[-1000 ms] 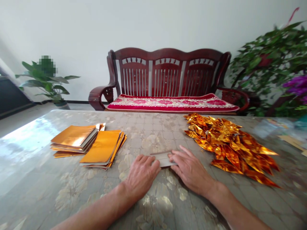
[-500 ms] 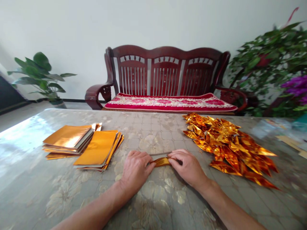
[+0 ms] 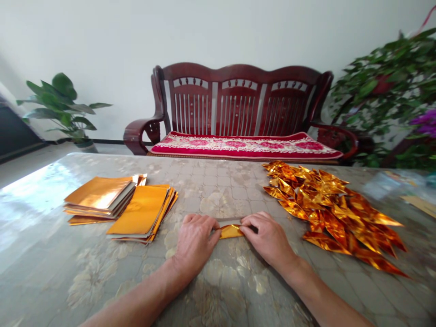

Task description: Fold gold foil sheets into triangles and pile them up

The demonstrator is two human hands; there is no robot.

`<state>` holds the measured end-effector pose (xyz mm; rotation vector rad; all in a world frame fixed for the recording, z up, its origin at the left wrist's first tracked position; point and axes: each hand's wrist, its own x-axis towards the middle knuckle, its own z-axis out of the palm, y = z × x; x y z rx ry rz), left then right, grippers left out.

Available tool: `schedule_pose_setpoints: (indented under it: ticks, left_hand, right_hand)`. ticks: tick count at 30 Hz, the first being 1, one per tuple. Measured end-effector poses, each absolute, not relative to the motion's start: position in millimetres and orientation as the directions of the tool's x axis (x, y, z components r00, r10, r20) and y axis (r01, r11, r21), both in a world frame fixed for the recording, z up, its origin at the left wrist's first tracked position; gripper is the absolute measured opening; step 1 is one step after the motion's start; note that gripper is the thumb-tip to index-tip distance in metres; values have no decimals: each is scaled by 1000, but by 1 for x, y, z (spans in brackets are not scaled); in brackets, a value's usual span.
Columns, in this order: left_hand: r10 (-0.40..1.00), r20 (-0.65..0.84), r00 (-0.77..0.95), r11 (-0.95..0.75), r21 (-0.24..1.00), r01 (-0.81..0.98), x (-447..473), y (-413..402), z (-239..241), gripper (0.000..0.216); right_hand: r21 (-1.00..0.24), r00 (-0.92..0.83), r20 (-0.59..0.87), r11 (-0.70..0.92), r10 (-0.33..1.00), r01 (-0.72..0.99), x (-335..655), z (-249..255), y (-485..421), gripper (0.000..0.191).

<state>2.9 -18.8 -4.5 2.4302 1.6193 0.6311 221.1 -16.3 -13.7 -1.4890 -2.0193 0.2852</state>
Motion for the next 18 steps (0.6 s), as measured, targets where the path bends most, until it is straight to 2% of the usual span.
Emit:
schedule_pose_setpoints:
  ticks: [7,18]
  left_hand:
    - [910,253,330,-404,348,846,2,-18,-4,9]
    - [902,271,336,-407,277,870,4,-17,-5,11]
  right_hand:
    - [-513,-179,333,337,926,789,220,-13,-18,14]
    - [-500,-185,344,346,921,794,218,-14,-17,14]
